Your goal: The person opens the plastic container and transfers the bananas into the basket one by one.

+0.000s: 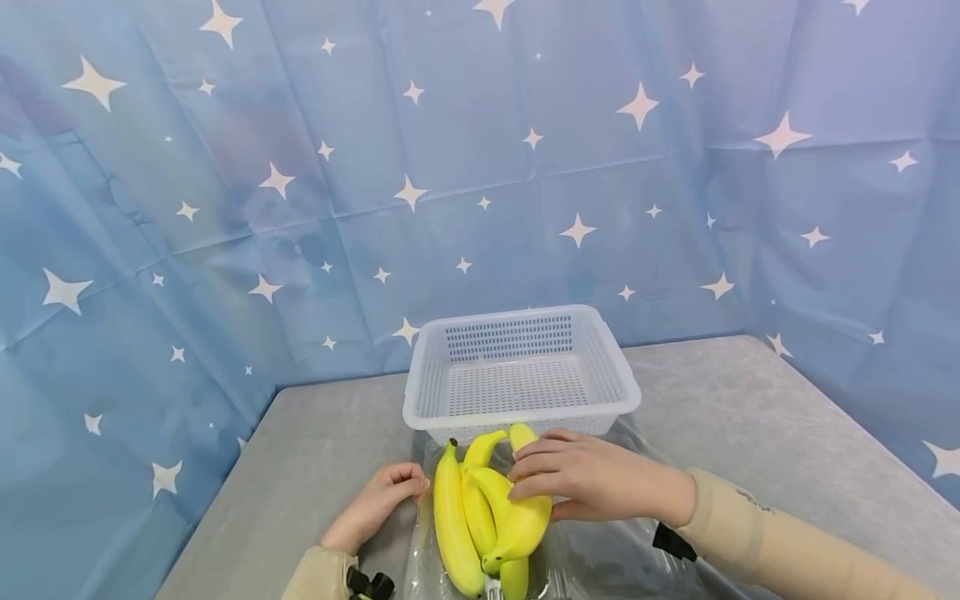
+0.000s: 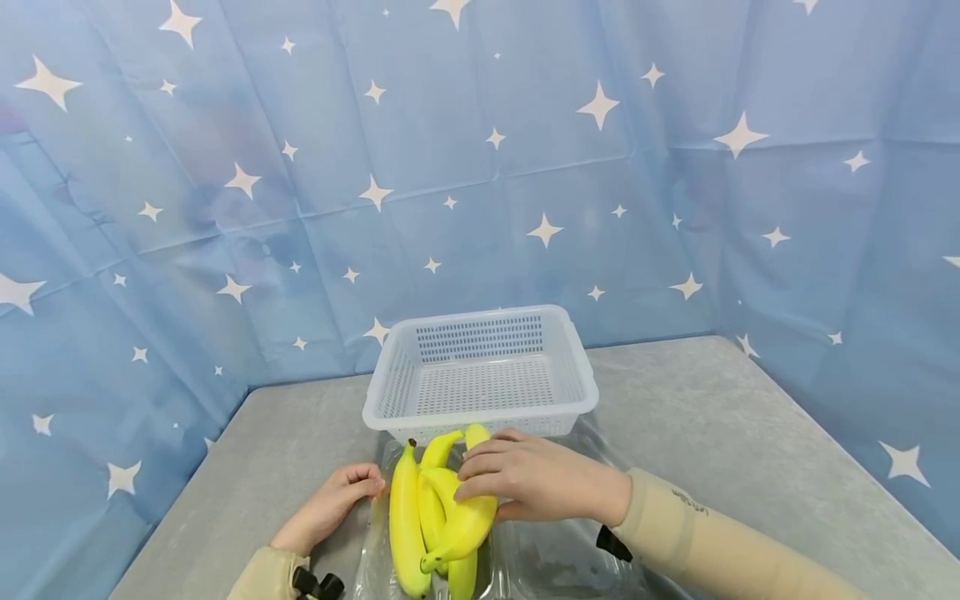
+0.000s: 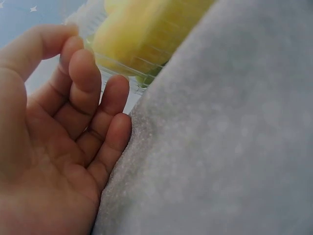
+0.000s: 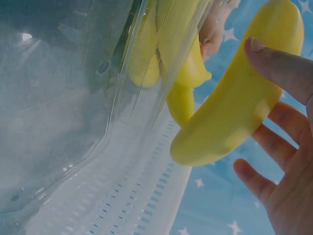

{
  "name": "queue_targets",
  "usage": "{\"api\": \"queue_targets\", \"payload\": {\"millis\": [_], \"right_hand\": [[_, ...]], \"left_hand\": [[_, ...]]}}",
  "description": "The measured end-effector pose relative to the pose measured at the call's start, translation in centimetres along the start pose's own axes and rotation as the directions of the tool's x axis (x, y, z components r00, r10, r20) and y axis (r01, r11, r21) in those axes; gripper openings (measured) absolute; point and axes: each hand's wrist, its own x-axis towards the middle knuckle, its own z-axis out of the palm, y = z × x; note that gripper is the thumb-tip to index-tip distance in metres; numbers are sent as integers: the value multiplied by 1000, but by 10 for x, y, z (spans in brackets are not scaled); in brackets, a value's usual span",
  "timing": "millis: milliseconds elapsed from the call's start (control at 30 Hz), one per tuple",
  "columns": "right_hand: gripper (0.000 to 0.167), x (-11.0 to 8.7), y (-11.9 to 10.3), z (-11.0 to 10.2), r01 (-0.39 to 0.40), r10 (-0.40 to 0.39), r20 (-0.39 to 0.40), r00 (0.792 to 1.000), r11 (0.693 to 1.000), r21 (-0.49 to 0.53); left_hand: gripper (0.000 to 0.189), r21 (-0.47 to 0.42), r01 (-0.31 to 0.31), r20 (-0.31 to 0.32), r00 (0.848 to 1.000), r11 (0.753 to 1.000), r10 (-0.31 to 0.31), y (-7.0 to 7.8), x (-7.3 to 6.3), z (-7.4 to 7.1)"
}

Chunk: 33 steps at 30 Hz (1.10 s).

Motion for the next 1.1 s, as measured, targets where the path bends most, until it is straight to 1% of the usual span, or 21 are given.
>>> {"api": "queue_targets", "payload": {"millis": [400,567,700,900,1100], "right_hand": [[59,0,-3,-7,-1,1,-9,1000,1000,-15],[58,-1,-6,-11,-15,15,0,1000,1000,-13],[60,-1,-6,-14,-14,14,1,1000,1000,-12],[60,2,-5,-20,-3,2,-22,1000,1000,-28],[59,6,-2,-25,10,-13,-54,998,998,-65]], "left_hand": [[22,18,2,4,1000,1000,-2,2,4,-1],[23,23,4,3,1000,1000,-4,3,3,1],[25,20,3,6,1000,1000,-3,3,2,2],[29,10,6,-5,1000,1000,-6,1,1,2],[29,13,4,2,1000,1000,-4,-1,0,-1]]}}
